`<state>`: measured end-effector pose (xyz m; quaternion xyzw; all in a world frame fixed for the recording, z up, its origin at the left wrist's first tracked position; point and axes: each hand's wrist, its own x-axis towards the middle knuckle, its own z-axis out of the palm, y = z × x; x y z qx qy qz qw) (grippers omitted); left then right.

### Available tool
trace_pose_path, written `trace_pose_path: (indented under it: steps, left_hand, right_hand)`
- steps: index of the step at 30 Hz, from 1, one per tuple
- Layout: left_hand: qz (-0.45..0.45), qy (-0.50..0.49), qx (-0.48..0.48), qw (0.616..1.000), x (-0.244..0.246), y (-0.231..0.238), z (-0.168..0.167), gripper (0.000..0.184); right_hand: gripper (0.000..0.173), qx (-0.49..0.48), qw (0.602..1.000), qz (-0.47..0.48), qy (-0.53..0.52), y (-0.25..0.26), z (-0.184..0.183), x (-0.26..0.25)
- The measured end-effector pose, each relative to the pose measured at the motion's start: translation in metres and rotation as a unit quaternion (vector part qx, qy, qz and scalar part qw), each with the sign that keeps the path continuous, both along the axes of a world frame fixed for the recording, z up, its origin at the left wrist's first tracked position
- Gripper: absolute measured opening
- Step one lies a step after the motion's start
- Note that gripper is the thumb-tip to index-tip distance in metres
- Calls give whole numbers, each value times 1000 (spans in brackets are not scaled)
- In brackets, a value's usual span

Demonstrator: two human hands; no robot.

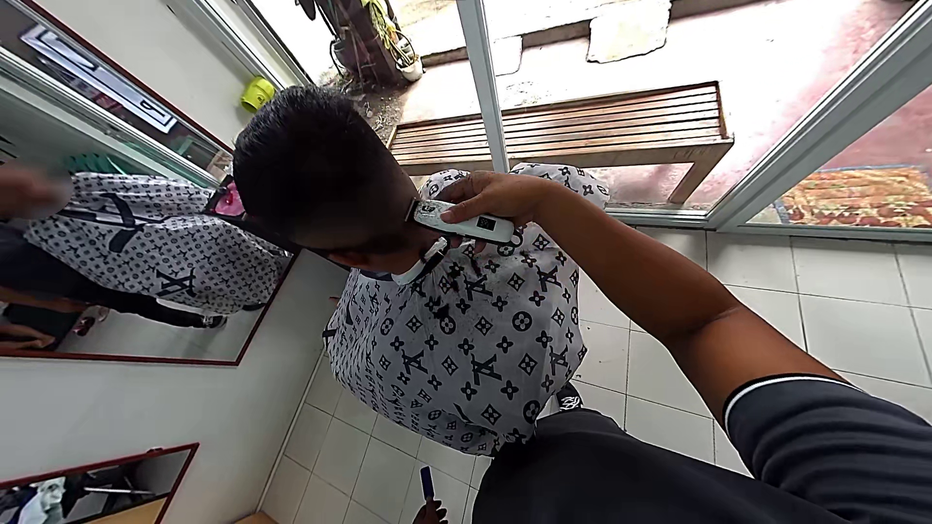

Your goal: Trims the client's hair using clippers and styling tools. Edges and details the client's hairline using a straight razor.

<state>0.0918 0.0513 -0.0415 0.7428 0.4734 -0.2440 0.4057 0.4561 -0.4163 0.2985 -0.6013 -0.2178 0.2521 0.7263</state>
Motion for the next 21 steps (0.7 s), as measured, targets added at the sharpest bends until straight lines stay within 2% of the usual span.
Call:
trace_pose_path:
  steps: [8,12,16,19,21]
  left_hand:
    - [9,13,-3,1000,-5,-2,-2,50]
    - [15,11,0,1000,-7,5,-10,50]
    - [15,7,7,1000,-2,-4,-2,49]
    - [22,4,5,1000,-1,-8,2,48]
    - [20,8,4,1000,-2,-12,2,49]
  right_hand:
    - [22,35,999,3,-11,-2,0,4]
    - [22,0,1000,-4,-5,-4,3,6]
    - [23,46,999,7,-21,-5,-3,12]
    - [23,-10,999,32,-12,-12,0,21]
    - [25,-7,999,35,-19,-15,2,25]
